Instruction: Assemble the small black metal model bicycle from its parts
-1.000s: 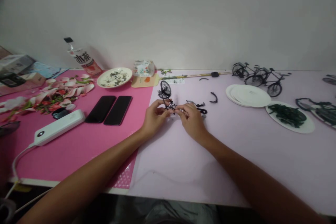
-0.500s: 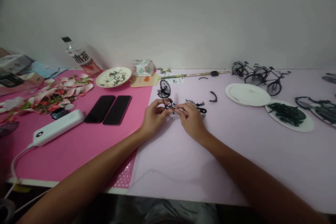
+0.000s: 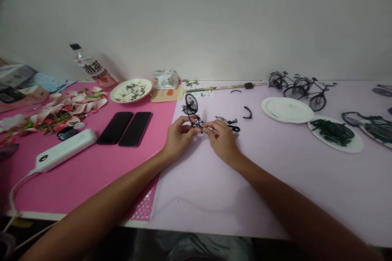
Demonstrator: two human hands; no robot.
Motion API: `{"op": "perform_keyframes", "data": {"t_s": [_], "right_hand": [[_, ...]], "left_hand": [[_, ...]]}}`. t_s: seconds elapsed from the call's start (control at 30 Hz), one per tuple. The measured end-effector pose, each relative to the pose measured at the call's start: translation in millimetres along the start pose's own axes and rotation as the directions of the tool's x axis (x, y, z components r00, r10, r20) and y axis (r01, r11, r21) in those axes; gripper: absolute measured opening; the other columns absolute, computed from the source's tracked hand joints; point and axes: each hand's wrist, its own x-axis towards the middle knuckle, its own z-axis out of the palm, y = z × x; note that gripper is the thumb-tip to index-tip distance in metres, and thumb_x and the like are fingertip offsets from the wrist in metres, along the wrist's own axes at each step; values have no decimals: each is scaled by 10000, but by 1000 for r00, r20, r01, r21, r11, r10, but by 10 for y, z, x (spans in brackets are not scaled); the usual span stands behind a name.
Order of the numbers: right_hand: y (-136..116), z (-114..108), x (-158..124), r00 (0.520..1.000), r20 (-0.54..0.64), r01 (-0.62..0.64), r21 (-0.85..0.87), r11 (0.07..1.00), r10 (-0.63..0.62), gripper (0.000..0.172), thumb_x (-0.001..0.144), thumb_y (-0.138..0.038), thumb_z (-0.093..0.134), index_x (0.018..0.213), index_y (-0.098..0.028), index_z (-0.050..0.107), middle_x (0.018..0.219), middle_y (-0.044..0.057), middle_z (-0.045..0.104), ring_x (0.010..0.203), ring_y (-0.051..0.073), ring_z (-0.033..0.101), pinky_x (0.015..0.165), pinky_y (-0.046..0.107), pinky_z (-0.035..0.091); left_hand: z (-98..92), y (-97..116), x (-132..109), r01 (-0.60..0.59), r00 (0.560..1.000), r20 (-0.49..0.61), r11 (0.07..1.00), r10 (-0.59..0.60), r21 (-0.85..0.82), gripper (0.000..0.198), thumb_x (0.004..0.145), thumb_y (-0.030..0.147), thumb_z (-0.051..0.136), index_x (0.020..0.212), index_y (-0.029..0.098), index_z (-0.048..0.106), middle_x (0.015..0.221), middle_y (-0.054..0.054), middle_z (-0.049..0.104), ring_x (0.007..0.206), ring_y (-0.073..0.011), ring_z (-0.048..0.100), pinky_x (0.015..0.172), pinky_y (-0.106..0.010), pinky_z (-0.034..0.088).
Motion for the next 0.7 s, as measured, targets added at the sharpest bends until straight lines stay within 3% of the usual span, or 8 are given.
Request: {"op": "perform_keyframes", "data": {"t_s": [0.7], "right_hand": [[29,14,9,996,51,67,-10,998,-66,196,1030,-313,610,933,-249,768,777,40,691,754,237,581,878,446,524]], "left_hand": [[-20,-39,24,-17,1000,6,999,17,31,343,804,403,882,1024,187,733,1257,-125,781,884,-212,794,722,-288,620]]}}
